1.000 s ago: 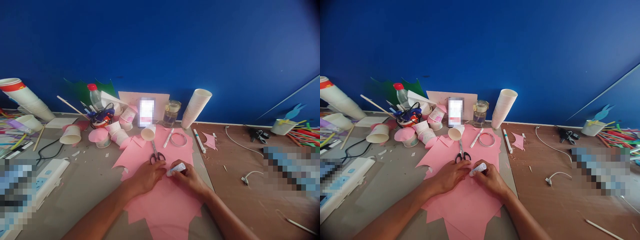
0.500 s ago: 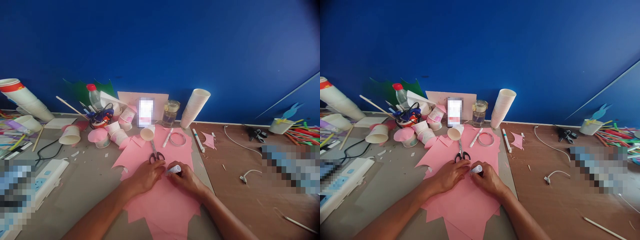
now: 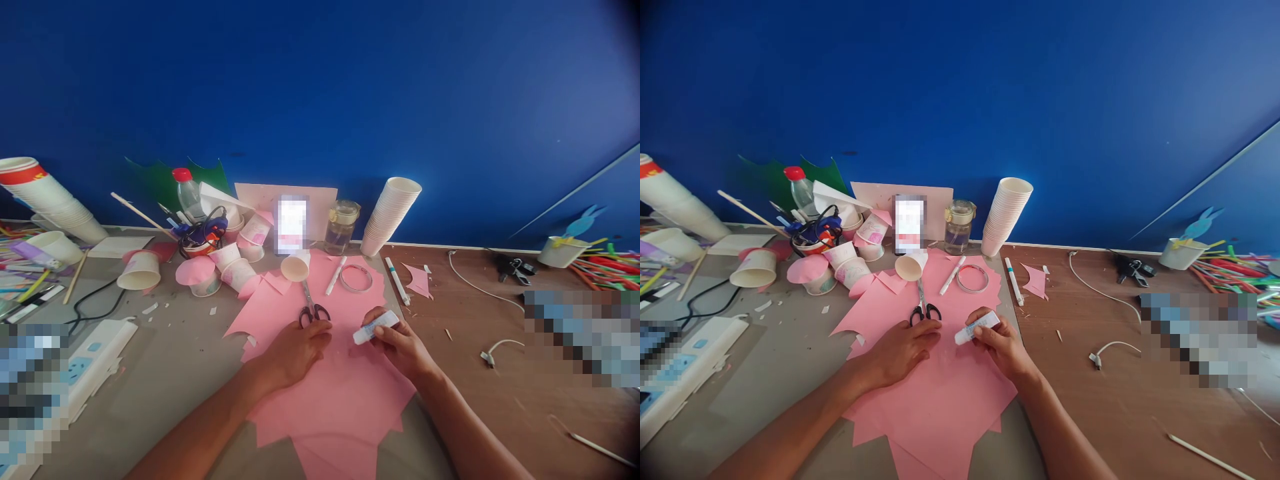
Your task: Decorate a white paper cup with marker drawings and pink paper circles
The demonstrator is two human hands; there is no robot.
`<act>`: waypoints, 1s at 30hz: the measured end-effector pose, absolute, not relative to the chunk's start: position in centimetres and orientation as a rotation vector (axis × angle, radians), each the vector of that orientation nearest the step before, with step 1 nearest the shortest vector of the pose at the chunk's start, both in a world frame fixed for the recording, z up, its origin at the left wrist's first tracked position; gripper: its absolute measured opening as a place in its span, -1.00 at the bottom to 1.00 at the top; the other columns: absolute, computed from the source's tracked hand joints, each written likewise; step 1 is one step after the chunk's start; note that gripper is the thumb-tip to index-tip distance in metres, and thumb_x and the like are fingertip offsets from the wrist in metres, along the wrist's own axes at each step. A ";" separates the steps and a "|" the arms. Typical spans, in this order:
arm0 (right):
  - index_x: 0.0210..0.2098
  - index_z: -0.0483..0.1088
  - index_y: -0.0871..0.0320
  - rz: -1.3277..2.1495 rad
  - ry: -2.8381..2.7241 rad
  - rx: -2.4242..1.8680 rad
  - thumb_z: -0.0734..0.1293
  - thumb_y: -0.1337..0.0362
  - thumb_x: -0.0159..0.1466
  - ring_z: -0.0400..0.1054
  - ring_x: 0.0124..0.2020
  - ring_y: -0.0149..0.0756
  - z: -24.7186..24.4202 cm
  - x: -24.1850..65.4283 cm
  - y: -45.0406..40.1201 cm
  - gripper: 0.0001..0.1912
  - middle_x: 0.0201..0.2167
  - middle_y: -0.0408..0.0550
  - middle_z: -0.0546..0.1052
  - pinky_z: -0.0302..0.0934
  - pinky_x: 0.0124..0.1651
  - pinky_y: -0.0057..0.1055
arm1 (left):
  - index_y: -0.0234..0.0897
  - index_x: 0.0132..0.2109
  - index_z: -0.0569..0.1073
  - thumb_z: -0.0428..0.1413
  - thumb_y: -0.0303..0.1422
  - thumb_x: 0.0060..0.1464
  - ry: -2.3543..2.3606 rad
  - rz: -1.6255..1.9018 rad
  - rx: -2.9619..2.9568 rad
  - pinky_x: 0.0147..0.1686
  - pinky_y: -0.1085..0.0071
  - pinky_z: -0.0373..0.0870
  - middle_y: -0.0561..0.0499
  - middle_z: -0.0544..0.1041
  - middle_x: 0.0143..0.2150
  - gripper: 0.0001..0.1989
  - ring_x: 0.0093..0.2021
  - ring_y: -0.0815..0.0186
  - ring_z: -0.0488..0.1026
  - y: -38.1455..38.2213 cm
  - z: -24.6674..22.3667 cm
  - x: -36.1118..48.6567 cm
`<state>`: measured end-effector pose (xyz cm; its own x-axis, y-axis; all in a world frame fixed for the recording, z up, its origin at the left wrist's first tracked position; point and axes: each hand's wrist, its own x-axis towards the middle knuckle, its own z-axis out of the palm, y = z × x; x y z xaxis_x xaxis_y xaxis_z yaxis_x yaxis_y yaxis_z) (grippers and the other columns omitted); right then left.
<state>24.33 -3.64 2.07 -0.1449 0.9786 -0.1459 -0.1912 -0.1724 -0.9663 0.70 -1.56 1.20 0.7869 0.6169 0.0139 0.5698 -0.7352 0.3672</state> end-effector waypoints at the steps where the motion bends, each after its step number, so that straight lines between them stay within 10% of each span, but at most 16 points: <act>1: -0.39 0.37 0.14 1.505 -1.041 -1.091 0.40 0.03 0.01 0.06 -0.64 -0.45 2.0 24.2 -3.6 -0.67 -0.67 -0.25 0.23 -0.06 -0.56 -0.46 | -0.21 0.03 0.35 -0.03 -0.45 0.12 0.907 0.183 2.633 -0.12 0.25 0.35 -0.05 0.28 0.23 -0.69 0.04 0.16 0.39 -1.6 1.2 0.7; 7: 0.07 0.21 0.12 1.180 -1.173 -1.270 0.19 0.09 0.27 0.08 -0.67 -0.41 1.5 22.8 -3.9 -0.58 -0.63 -0.21 0.39 0.01 -0.55 -0.45 | -0.22 0.01 0.36 -0.04 -0.47 0.12 0.914 0.167 2.643 -0.17 0.25 0.36 -0.06 0.29 0.23 -0.69 -0.02 0.16 0.43 -1.6 1.4 0.7; 16: 0.11 0.22 0.09 0.422 -1.990 -1.406 0.18 0.50 0.13 0.32 -0.21 -0.12 -0.4 21.7 -4.2 -0.45 -0.25 0.02 0.48 0.22 -0.16 -0.23 | -0.18 0.02 0.37 -0.05 -0.45 0.14 0.884 0.292 2.611 -0.09 0.28 0.36 -0.06 0.31 0.19 -0.70 0.02 0.18 0.40 -1.7 1.1 0.5; 30: 0.10 0.13 0.12 0.620 -1.805 -1.486 0.14 0.51 0.13 0.32 -0.32 -0.18 -0.7 19.6 -4.9 -0.46 -0.29 0.00 0.44 0.22 -0.27 -0.29 | -0.25 -0.01 0.38 -0.07 -0.49 0.14 0.945 0.363 2.564 -0.08 0.27 0.39 -0.12 0.32 0.16 -0.71 0.03 0.17 0.39 -1.9 1.4 0.8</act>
<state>19.60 -4.91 -0.69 -0.0898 0.9719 0.2178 0.6329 0.2245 -0.7410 0.77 -1.92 1.43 0.7402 0.6639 0.1069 0.5649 -0.7002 0.4366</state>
